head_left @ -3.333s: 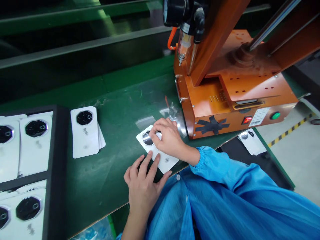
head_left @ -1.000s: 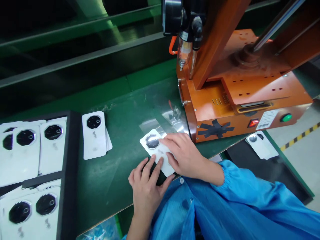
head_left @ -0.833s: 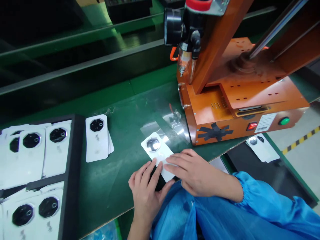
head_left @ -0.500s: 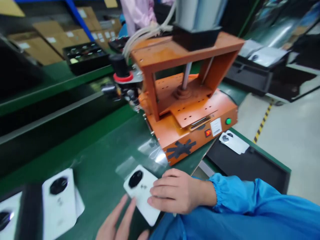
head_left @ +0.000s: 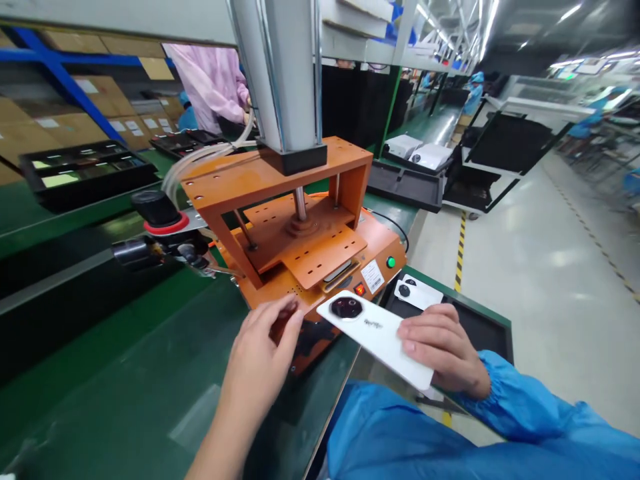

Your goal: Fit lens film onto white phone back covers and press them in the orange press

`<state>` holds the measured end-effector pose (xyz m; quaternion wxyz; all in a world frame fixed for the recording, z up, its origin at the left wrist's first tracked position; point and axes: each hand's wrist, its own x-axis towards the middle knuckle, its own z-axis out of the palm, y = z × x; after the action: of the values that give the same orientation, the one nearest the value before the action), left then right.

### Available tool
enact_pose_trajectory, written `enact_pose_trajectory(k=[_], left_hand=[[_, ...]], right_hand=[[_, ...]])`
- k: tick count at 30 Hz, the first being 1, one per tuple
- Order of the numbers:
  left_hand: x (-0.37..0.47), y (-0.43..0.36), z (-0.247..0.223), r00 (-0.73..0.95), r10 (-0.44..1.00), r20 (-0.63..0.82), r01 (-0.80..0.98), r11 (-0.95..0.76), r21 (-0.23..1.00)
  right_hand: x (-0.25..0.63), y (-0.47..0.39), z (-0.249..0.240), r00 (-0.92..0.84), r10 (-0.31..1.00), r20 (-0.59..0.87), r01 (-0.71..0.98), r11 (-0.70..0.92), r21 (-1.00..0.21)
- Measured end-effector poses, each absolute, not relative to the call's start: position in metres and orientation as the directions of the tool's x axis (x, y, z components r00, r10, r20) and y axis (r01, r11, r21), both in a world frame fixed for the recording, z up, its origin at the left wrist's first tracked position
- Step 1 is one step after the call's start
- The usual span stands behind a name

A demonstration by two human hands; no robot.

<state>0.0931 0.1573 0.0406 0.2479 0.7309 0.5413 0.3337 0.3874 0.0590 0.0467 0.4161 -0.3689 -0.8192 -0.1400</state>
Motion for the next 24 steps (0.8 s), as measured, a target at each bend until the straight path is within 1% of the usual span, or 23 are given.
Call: enact_pose_trajectory(k=[3, 4, 6, 8, 10, 11, 13, 15, 16, 18, 21, 23, 24], left_hand=[[0.115, 0.179, 0.039, 0.188, 0.954, 0.234, 0.727, -0.296, 0.620], [0.122, 0.185, 0.039, 0.171, 0.959, 0.228, 0.733, -0.278, 0.621], [0.134, 0.194, 0.041, 0.111, 0.975, 0.195, 0.676, -0.218, 0.704], [0.147, 0.204, 0.043, 0.042, 0.986, 0.158, 0.562, -0.154, 0.813], [0.160, 0.214, 0.043, -0.007, 0.988, 0.151, 0.456, -0.132, 0.880], [0.167, 0.220, 0.042, -0.030, 0.987, 0.158, 0.378, -0.135, 0.916], [0.179, 0.230, 0.041, -0.084, 0.984, 0.156, 0.164, -0.141, 0.976], [0.187, 0.234, 0.043, -0.108, 0.986, 0.129, -0.028, -0.132, 0.991], [0.188, 0.232, 0.044, -0.104, 0.988, 0.112, -0.081, -0.121, 0.989], [0.182, 0.218, 0.048, -0.064, 0.995, 0.078, -0.119, -0.085, 0.989], [0.156, 0.172, 0.054, 0.053, 0.997, -0.052, -0.140, 0.059, 0.988], [0.134, 0.132, 0.054, 0.110, 0.973, -0.205, -0.087, 0.215, 0.973], [0.123, 0.112, 0.052, 0.099, 0.958, -0.268, -0.049, 0.274, 0.960]], right_hand=[[0.407, 0.057, 0.040, -0.413, 0.416, 0.810, 0.744, 0.668, 0.036], [0.413, 0.057, 0.037, -0.396, 0.411, 0.821, 0.763, 0.645, 0.045], [0.421, 0.059, 0.034, -0.373, 0.412, 0.831, 0.794, 0.605, 0.056], [0.427, 0.061, 0.032, -0.374, 0.417, 0.828, 0.814, 0.576, 0.078], [0.429, 0.066, 0.031, -0.393, 0.430, 0.813, 0.823, 0.559, 0.101], [0.429, 0.069, 0.031, -0.399, 0.443, 0.803, 0.827, 0.552, 0.107], [0.428, 0.079, 0.027, -0.384, 0.467, 0.797, 0.843, 0.530, 0.096], [0.426, 0.094, 0.019, -0.331, 0.470, 0.818, 0.861, 0.505, 0.057], [0.424, 0.102, 0.015, -0.302, 0.462, 0.833, 0.864, 0.503, 0.035], [0.419, 0.121, 0.006, -0.261, 0.446, 0.856, 0.858, 0.513, -0.005], [0.408, 0.151, 0.000, -0.266, 0.438, 0.859, 0.830, 0.557, -0.027], [0.398, 0.173, 0.001, -0.311, 0.436, 0.845, 0.790, 0.612, -0.025], [0.393, 0.184, 0.003, -0.343, 0.442, 0.829, 0.766, 0.642, -0.025]])
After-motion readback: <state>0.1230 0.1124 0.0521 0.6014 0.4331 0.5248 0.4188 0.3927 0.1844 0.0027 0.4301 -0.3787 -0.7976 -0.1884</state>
